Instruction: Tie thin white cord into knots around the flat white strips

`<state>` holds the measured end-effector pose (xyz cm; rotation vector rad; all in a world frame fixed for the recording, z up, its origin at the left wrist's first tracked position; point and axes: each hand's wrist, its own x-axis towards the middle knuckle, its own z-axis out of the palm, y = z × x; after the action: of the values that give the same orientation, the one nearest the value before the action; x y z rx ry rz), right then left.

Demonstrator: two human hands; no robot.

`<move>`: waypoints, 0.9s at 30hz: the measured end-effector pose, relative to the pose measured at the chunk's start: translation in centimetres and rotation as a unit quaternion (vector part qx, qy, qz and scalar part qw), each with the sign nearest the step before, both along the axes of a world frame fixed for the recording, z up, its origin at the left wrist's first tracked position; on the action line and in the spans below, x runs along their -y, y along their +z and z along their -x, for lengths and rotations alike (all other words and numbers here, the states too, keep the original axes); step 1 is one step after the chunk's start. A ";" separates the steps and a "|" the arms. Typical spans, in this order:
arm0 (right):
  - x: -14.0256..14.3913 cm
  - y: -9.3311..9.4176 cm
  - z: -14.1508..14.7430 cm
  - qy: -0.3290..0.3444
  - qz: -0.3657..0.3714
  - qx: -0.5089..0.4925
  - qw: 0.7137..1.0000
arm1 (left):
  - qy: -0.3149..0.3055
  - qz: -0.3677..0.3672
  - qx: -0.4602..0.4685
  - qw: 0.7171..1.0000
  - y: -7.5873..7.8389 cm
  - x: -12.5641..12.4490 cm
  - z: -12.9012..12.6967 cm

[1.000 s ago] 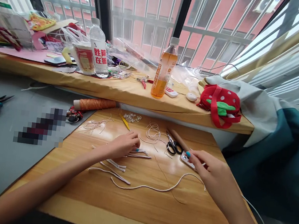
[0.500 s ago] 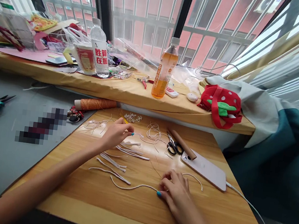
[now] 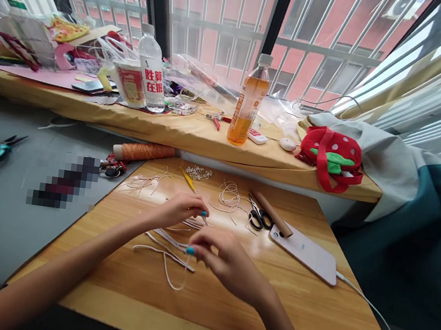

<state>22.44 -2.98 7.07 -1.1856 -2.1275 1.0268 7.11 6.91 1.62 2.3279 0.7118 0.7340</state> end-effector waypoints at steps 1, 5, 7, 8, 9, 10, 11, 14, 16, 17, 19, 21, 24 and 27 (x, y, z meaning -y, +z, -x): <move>-0.8 -0.2 0.3 -0.030 0.012 -0.043 0.999 | -0.004 0.011 0.001 1.000 -0.1 0.1 0.0; -4.2 -2.4 0.5 -0.162 0.011 -0.164 0.973 | 0.016 0.124 0.051 0.991 -0.2 0.5 -0.3; -5.2 -3.6 0.2 -0.197 -0.014 -0.164 0.966 | 0.024 0.215 0.099 0.971 -0.2 0.5 -0.5; -5.4 -4.1 0.0 -0.212 -0.023 -0.156 0.965 | 0.021 0.259 0.123 0.958 -0.3 0.6 -0.6; -5.6 -4.5 -0.2 -0.223 -0.031 -0.146 0.963 | 0.017 0.298 0.145 0.943 -0.3 0.6 -0.7; -5.6 -4.7 -0.3 -0.230 -0.037 -0.135 0.963 | 0.011 0.333 0.164 0.929 -0.4 0.6 -0.8; -5.5 -4.9 -0.4 -0.234 -0.042 -0.123 0.963 | 0.005 0.360 0.180 0.915 -0.4 0.6 -0.9; -5.3 -5.1 -0.5 -0.231 -0.059 -0.086 0.967 | -0.005 0.407 0.208 0.889 -0.4 0.7 -1.0; -5.2 -5.1 -0.5 -0.232 -0.074 -0.063 0.968 | 0.003 0.407 0.216 0.888 -0.3 0.7 -0.9; -5.2 -5.1 -0.5 -0.232 -0.081 -0.053 0.968 | 0.012 0.404 0.219 0.888 -0.2 0.7 -0.9; -5.1 -5.0 -0.4 -0.231 -0.093 -0.037 0.968 | 0.026 0.405 0.227 0.885 0.0 0.8 -0.8; -5.0 -5.0 -0.4 -0.230 -0.105 -0.025 0.967 | 0.024 0.424 0.243 0.872 0.2 1.0 -0.8; -4.9 -4.9 -0.4 -0.234 -0.114 -0.017 0.965 | 0.013 0.469 0.274 0.839 0.3 1.2 -0.9; -4.9 -4.8 -0.4 -0.238 -0.117 -0.013 0.964 | 0.002 0.502 0.279 0.819 0.3 1.2 -0.9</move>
<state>22.85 1.90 2.31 -1.4528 -1.7544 0.5557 7.99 5.69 1.90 1.0704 0.6039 0.7342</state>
